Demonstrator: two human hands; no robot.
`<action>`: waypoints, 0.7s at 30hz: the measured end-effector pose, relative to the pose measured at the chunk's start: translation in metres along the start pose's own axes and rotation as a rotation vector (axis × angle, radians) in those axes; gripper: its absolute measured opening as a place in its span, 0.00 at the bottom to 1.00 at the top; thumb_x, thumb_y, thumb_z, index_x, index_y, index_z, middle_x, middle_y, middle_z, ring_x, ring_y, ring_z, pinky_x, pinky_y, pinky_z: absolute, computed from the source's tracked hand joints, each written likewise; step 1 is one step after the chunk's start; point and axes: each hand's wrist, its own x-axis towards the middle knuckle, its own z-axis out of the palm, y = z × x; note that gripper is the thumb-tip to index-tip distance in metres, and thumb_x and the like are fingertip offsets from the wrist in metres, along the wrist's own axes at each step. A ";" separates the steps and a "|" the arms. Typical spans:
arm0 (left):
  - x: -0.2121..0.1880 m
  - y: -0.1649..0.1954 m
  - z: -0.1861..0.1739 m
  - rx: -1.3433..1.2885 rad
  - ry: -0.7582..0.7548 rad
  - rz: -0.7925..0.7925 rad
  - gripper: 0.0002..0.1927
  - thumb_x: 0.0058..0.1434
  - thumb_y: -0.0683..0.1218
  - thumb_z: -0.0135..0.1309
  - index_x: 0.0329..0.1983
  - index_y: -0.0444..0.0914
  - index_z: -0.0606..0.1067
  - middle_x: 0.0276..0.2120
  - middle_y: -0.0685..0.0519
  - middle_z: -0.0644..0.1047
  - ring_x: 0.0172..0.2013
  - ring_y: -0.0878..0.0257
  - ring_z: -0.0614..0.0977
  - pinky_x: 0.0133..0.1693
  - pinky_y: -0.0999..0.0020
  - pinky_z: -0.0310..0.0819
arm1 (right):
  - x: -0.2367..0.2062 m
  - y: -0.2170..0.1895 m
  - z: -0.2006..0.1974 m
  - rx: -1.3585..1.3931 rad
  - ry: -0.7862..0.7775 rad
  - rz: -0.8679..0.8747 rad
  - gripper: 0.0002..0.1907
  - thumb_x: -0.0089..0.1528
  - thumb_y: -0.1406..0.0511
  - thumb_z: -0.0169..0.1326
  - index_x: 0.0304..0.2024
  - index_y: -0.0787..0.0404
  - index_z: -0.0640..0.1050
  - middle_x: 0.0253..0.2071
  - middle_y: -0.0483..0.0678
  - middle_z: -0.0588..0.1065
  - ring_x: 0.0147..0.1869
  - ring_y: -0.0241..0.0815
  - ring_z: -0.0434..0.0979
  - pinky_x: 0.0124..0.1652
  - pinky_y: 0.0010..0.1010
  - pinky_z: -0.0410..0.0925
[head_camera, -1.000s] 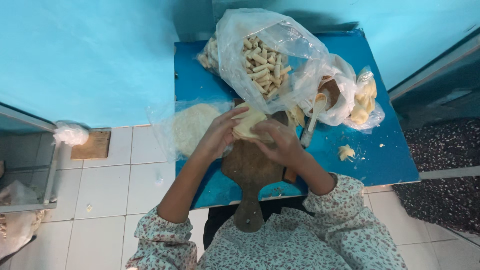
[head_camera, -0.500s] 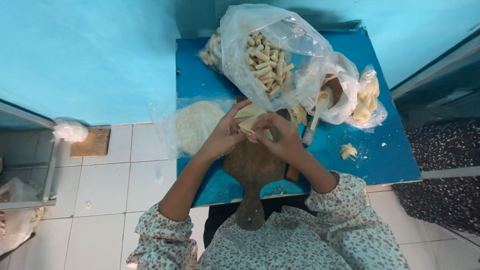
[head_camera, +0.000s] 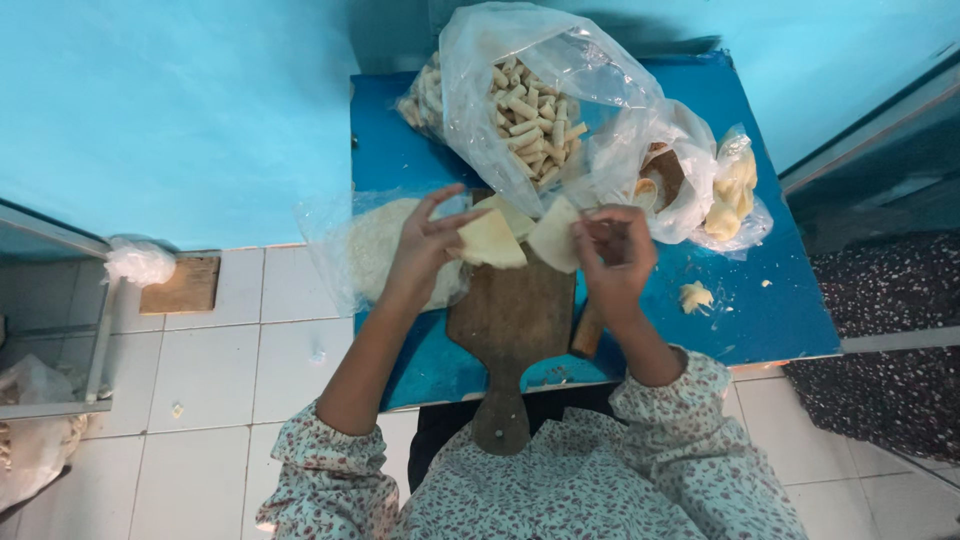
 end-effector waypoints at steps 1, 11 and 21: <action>0.001 0.003 -0.002 -0.054 0.060 -0.008 0.39 0.52 0.30 0.45 0.71 0.36 0.60 0.57 0.32 0.76 0.50 0.51 0.83 0.49 0.59 0.81 | 0.001 0.002 -0.005 0.016 0.023 -0.014 0.12 0.67 0.77 0.58 0.51 0.64 0.72 0.48 0.48 0.78 0.50 0.34 0.81 0.44 0.23 0.73; 0.000 0.009 -0.005 -0.169 0.082 0.145 0.36 0.56 0.32 0.43 0.71 0.32 0.56 0.60 0.30 0.74 0.56 0.46 0.81 0.54 0.56 0.79 | -0.012 -0.005 0.005 -0.702 -0.677 -0.398 0.24 0.54 0.62 0.67 0.50 0.61 0.76 0.48 0.54 0.78 0.50 0.59 0.79 0.44 0.45 0.71; -0.003 0.014 0.002 -0.146 0.043 0.113 0.35 0.57 0.32 0.41 0.71 0.32 0.56 0.60 0.31 0.75 0.57 0.47 0.81 0.55 0.56 0.79 | -0.008 -0.011 0.016 -0.763 -0.627 -0.291 0.19 0.59 0.63 0.65 0.50 0.59 0.76 0.44 0.54 0.77 0.50 0.57 0.78 0.45 0.45 0.71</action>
